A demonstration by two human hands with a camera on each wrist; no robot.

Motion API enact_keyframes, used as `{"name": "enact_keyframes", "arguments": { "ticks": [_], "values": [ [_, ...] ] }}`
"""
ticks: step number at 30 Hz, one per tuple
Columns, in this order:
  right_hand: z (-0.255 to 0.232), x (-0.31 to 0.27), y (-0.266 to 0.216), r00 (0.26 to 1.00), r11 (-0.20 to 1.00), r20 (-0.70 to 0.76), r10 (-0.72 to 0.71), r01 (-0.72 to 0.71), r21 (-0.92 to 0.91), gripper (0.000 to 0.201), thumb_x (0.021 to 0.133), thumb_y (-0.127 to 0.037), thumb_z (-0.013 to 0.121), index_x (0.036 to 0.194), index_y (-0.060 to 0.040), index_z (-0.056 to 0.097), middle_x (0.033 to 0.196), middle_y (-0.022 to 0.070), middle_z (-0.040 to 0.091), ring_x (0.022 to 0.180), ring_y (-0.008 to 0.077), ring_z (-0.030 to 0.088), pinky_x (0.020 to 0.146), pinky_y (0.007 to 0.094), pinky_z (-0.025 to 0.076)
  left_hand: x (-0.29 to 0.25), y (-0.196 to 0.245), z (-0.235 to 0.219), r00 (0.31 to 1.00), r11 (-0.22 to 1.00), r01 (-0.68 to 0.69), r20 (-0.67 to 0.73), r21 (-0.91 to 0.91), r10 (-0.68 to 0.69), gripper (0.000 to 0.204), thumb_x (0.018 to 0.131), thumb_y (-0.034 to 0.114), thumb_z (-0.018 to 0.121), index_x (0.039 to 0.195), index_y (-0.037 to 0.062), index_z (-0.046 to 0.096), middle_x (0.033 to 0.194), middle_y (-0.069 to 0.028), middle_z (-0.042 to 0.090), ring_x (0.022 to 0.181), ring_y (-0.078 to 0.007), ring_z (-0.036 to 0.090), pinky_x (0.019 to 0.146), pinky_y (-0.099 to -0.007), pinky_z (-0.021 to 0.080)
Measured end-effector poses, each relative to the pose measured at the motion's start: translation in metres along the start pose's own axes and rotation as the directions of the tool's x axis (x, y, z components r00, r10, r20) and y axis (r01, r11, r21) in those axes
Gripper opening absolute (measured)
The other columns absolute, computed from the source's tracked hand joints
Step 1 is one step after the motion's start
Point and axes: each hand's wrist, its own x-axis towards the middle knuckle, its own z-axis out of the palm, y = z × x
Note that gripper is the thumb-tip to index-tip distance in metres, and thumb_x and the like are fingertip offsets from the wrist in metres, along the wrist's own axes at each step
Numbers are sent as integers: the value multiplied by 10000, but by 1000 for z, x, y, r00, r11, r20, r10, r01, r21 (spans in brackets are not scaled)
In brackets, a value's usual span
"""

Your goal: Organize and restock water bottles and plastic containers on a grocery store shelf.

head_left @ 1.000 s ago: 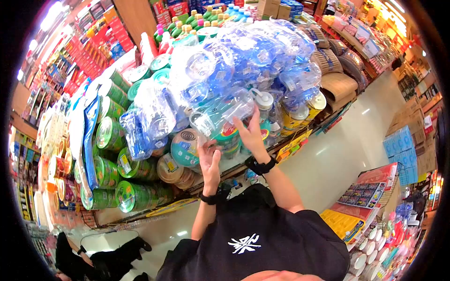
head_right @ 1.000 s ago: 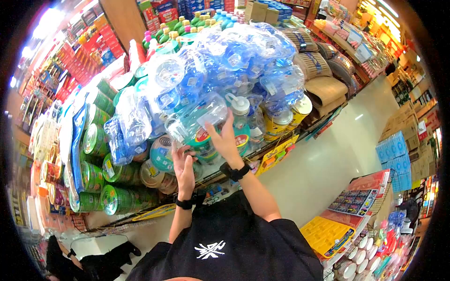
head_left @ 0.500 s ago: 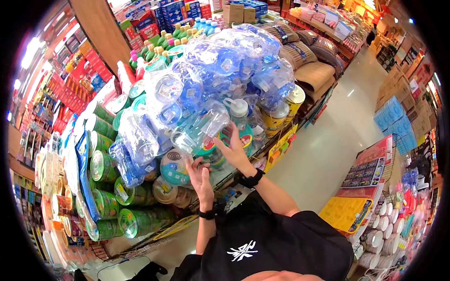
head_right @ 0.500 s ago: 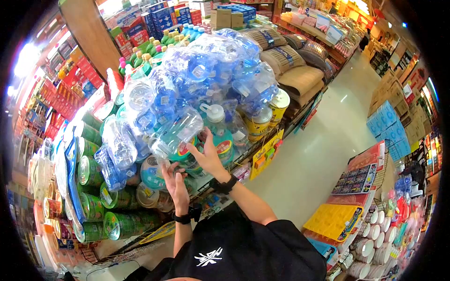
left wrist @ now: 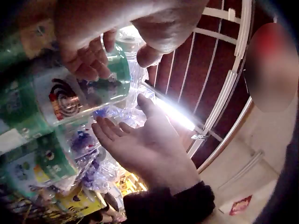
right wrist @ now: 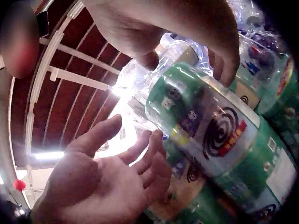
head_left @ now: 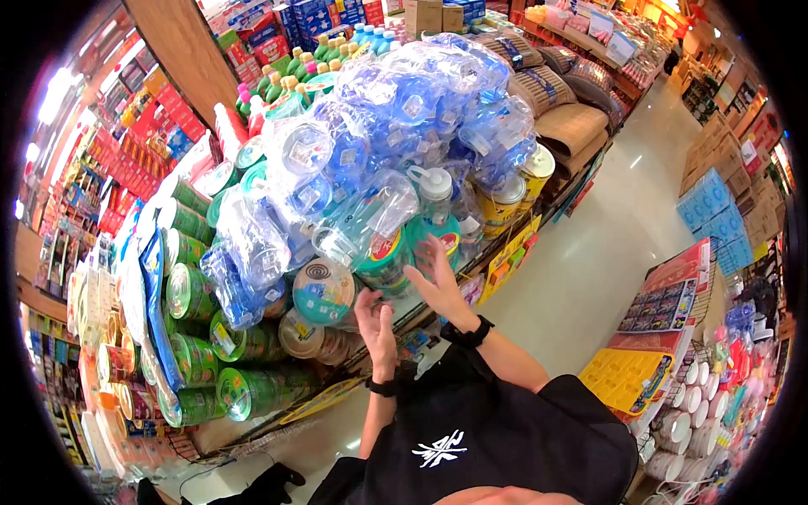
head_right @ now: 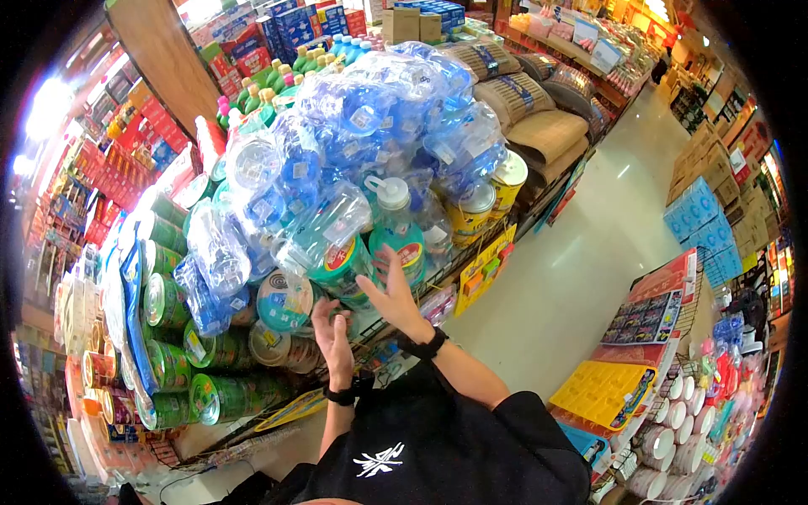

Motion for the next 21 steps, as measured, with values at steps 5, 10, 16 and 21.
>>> {"name": "enact_keyframes", "arguments": {
  "ticks": [5, 10, 16, 21],
  "values": [
    [-17, -44, 29, 995, 997, -89, 40, -45, -61, 716, 840, -167, 676, 1395, 4, 258, 1229, 173, 490, 1084, 233, 524, 903, 348, 449, -15, -38, -7, 982, 991, 118, 143, 68, -127, 295, 935, 106, 540, 1206, 19, 465, 1054, -54, 549, 938, -138, 527, 829, -283, 434],
    [-37, -87, 63, 983, 975, -137, 125, -147, -166, 383, 819, -71, 655, 1178, -15, 532, 925, 71, 629, 797, 119, 585, 702, 262, 480, -30, -58, -3, 913, 903, 283, 198, 324, -357, 165, 914, 126, 582, 989, -20, 603, 838, -7, 617, 780, -63, 556, 685, -216, 444],
    [-49, -112, 71, 945, 945, -135, 298, -312, -100, 176, 866, -129, 645, 943, 28, 632, 744, 26, 634, 686, 70, 573, 620, 229, 470, -47, -100, -2, 831, 877, 327, 335, 351, -444, 139, 912, 72, 542, 981, -31, 604, 866, -48, 647, 797, -97, 599, 686, -250, 490],
    [-74, -104, 77, 954, 937, -44, 295, -298, -183, 190, 868, -139, 647, 949, 32, 629, 764, 52, 649, 721, 93, 607, 644, 245, 489, -52, -111, 11, 805, 874, 314, 384, 372, -453, 132, 916, 48, 507, 983, -25, 595, 869, -80, 646, 813, -129, 610, 715, -279, 500]
  ]
}}
